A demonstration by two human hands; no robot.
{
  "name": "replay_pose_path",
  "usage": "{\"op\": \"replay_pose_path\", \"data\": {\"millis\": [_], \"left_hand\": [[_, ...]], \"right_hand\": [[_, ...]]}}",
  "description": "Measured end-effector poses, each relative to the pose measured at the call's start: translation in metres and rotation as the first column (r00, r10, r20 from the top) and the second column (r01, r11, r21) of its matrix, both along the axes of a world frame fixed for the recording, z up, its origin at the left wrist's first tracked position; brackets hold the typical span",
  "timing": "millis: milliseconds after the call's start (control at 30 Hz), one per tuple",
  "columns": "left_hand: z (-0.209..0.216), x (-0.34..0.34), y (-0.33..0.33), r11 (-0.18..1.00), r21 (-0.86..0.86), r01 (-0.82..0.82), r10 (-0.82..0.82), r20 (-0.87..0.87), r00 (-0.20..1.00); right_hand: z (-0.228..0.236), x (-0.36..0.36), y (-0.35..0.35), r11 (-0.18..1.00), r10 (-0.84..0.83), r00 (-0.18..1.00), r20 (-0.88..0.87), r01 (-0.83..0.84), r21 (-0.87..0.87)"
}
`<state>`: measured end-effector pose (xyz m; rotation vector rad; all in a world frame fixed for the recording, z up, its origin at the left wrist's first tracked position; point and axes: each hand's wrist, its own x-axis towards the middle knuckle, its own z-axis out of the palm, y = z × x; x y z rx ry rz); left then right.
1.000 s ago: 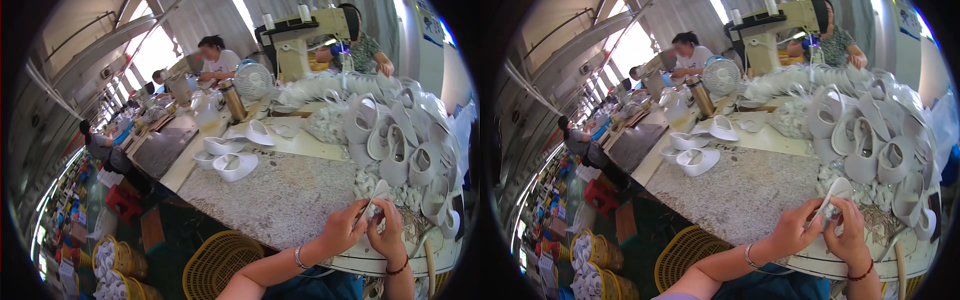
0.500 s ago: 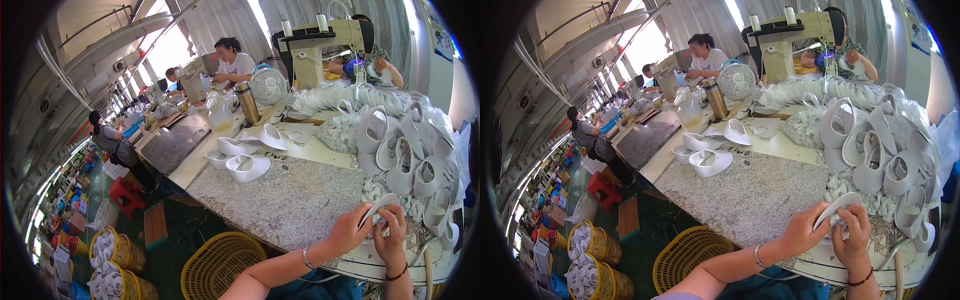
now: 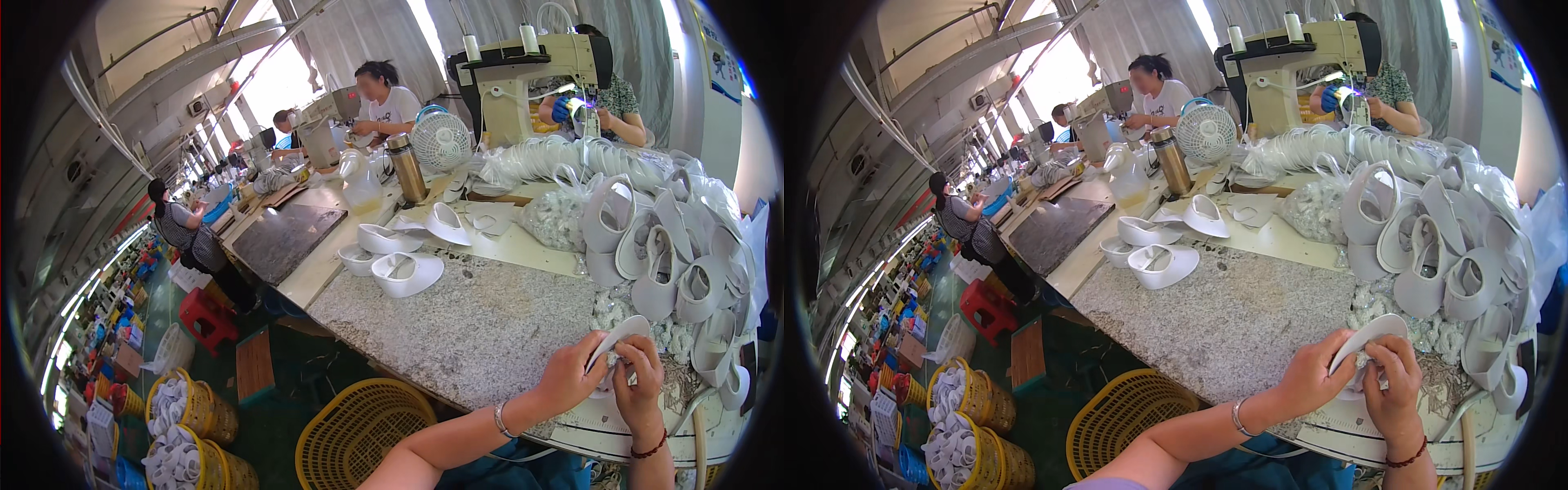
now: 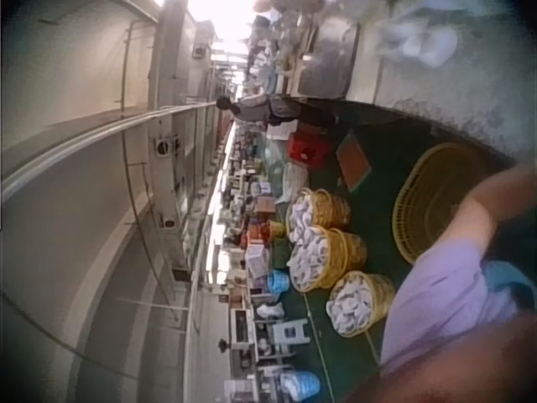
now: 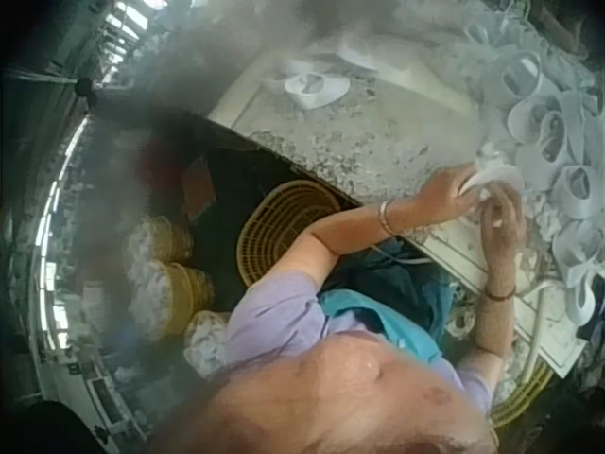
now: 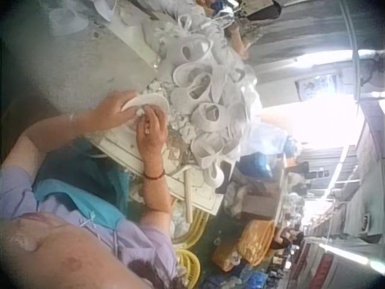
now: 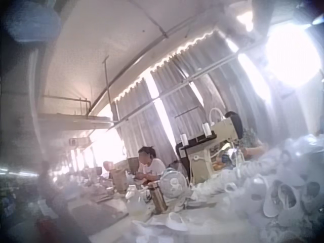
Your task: The person is assembling parts of a shoe, using a hammer and manual dexterity to shape and fit components.
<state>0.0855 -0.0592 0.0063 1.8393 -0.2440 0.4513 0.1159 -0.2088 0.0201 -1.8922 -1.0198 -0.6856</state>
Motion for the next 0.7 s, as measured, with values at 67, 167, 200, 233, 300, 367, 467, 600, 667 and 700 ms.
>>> {"op": "replay_pose_path", "data": {"millis": [67, 167, 200, 233, 300, 367, 467, 600, 667, 700], "left_hand": [[0.001, 0.0, 0.0, 1.0, 0.001, -0.001, 0.001, -0.006, 1.0], [0.002, 0.0, 0.001, 1.0, 0.007, 0.008, -0.008, -0.006, 1.0], [0.002, -0.001, 0.001, 1.0, 0.012, 0.018, -0.018, 0.001, 1.0], [0.002, -0.001, 0.001, 1.0, 0.012, 0.017, -0.017, 0.002, 1.0], [0.0, 0.0, -0.001, 1.0, -0.012, 0.008, -0.008, 0.045, 0.999], [-0.001, 0.001, -0.001, 1.0, -0.007, -0.008, 0.008, 0.064, 0.998], [-0.002, 0.0, -0.002, 1.0, 0.011, -0.028, 0.027, 0.09, 0.996], [-0.006, 0.0, -0.003, 0.993, 0.111, -0.051, 0.039, 0.109, 0.993], [-0.008, -0.001, -0.006, 0.991, 0.119, -0.067, 0.048, 0.156, 0.987], [-0.009, -0.001, -0.006, 0.988, 0.127, -0.083, 0.056, 0.203, 0.978]], "right_hand": [[0.001, -0.001, 0.002, 1.0, -0.014, 1.0, 0.017, 0.014, 0.008], [0.0, -0.001, 0.002, 0.999, -0.033, 0.996, 0.08, 0.032, 0.01], [-0.003, -0.001, 0.001, 0.999, -0.03, 0.999, 0.019, 0.03, 0.026], [-0.004, -0.002, 0.0, 0.999, -0.026, 0.999, -0.042, 0.028, 0.042], [-0.002, -0.001, 0.0, 0.999, -0.025, 1.0, -0.014, 0.025, 0.035], [-0.002, 0.0, 0.0, 0.999, -0.022, 1.0, 0.014, 0.022, 0.028], [-0.003, -0.001, 0.0, 0.999, -0.035, 0.999, 0.031, 0.034, 0.031], [-0.005, -0.001, -0.001, 0.998, -0.031, 0.999, -0.018, 0.032, 0.054], [-0.005, -0.002, -0.001, 0.998, -0.032, 0.999, -0.011, 0.032, 0.059], [-0.005, -0.002, -0.001, 0.998, -0.039, 0.999, -0.01, 0.039, 0.058]]}}
